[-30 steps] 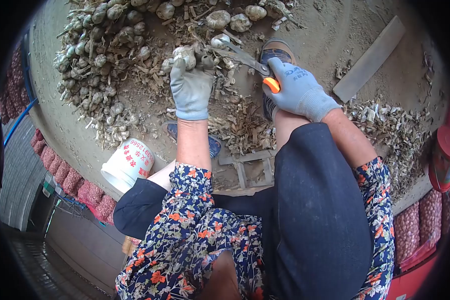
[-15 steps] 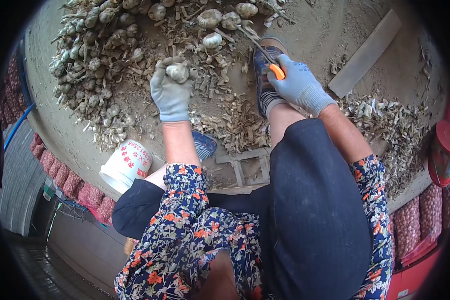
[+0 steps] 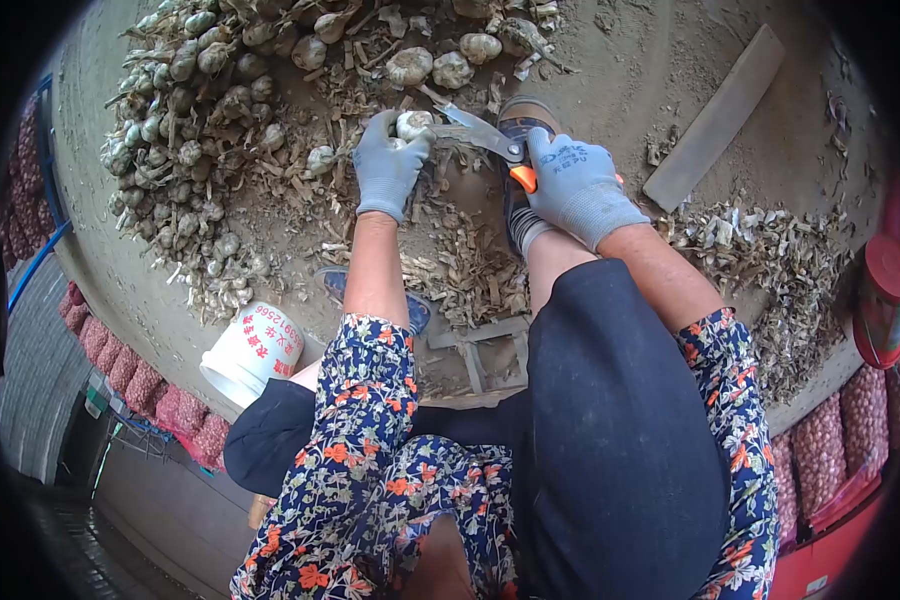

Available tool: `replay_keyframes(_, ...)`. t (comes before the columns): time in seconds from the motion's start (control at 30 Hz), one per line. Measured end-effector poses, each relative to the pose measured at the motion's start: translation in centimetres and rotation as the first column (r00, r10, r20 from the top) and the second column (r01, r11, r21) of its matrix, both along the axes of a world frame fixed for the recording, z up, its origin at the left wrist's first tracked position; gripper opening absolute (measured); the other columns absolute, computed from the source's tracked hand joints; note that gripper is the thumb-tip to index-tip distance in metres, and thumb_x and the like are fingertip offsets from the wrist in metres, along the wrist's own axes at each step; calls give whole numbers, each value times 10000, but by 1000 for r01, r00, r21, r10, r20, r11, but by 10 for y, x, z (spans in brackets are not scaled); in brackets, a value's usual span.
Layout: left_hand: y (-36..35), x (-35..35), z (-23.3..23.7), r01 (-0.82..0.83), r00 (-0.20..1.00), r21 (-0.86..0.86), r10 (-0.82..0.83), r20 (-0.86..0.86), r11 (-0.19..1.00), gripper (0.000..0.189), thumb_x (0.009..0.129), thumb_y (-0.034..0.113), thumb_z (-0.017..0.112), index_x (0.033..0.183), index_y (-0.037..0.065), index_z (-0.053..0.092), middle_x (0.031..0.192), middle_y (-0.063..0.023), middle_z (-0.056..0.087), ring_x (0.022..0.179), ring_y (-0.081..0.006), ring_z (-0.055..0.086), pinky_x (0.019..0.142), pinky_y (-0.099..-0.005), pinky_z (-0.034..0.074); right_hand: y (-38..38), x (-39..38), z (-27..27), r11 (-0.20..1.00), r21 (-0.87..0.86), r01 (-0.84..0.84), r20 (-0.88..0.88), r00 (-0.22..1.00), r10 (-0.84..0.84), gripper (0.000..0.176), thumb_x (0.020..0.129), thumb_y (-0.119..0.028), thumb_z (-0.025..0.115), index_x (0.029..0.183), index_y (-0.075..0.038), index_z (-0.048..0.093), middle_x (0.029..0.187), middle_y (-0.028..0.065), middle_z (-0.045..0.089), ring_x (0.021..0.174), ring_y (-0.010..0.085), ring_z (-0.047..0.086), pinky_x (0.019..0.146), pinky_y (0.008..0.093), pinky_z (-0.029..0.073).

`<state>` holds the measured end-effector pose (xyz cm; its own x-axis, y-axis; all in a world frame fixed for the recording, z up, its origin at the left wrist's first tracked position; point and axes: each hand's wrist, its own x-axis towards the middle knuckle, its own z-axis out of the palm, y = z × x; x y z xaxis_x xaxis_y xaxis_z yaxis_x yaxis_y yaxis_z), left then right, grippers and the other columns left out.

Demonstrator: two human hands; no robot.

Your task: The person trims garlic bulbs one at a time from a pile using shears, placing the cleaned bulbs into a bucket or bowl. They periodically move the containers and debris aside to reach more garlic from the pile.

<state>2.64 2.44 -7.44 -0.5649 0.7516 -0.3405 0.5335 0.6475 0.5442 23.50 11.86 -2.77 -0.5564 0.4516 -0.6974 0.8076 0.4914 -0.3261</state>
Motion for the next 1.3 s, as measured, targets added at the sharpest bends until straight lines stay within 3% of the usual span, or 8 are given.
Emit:
replay_keyframes(0.07,-8,3,-4,-65,994,175,49,93,982,439,670,102,724,1064,-33,586,949,-94,627,826,-122,582,750,-251,477,0,-1,1,999,34,-13,-32,999,14,372,814,-246,596,1088,-53,436,948,192,605,908,357,613,759,449,483)
replay_keyframes(0.33,-3,-8,34,92,980,273,-135,145,958,472,697,113,757,1098,-50,568,970,-72,611,777,-96,577,694,-222,485,8,-14,11,996,-14,-88,-43,995,88,349,821,-243,583,1071,-40,449,945,200,632,876,333,640,748,450,493)
replay_keyframes(0.4,-4,-5,32,-103,935,249,8,355,963,459,709,118,759,1096,-41,571,966,-69,612,786,-95,580,680,-228,493,10,-16,7,996,-93,16,-68,997,-23,329,811,-210,591,1049,-40,439,863,245,619,835,405,611,715,485,471)
replay_keyframes(0.5,-1,-4,35,-440,744,231,208,635,868,350,768,156,743,1062,38,595,927,-31,616,798,-112,596,660,-269,521,5,-13,13,968,-118,223,-125,963,-238,296,835,-247,571,1015,-36,467,880,244,622,862,405,604,737,470,471)
replay_keyframes(0.6,-6,-7,29,-891,-21,-56,82,996,450,159,835,227,681,956,142,622,895,8,630,806,-184,613,720,-345,534,1,3,35,948,-251,196,-220,942,-252,294,843,-267,574,982,-34,461,851,255,611,857,430,585,728,493,452)
replay_keyframes(0.8,-11,4,13,-919,-4,-14,25,1000,395,277,827,329,680,1026,159,589,918,23,615,819,-159,607,698,-338,528,-2,-1,36,953,-285,103,-221,960,-170,350,837,-285,582,1042,-33,452,906,252,595,893,416,577,762,474,453)
replay_keyframes(0.97,-1,9,21,-959,-69,-72,20,997,274,245,829,340,675,979,157,609,883,14,633,830,-165,602,744,-360,517,-6,-24,10,991,72,114,-229,969,-95,472,812,-346,594,1140,-40,445,1087,213,559,982,368,571,828,440,457)
replay_keyframes(1.3,6,23,52,-917,-200,-237,145,969,320,219,825,377,657,847,169,593,789,15,622,719,-154,587,622,-297,488,-22,-47,-2,986,7,167,-404,902,-150,350,817,-288,594,1002,-40,431,828,231,619,804,410,612,692,486,460)
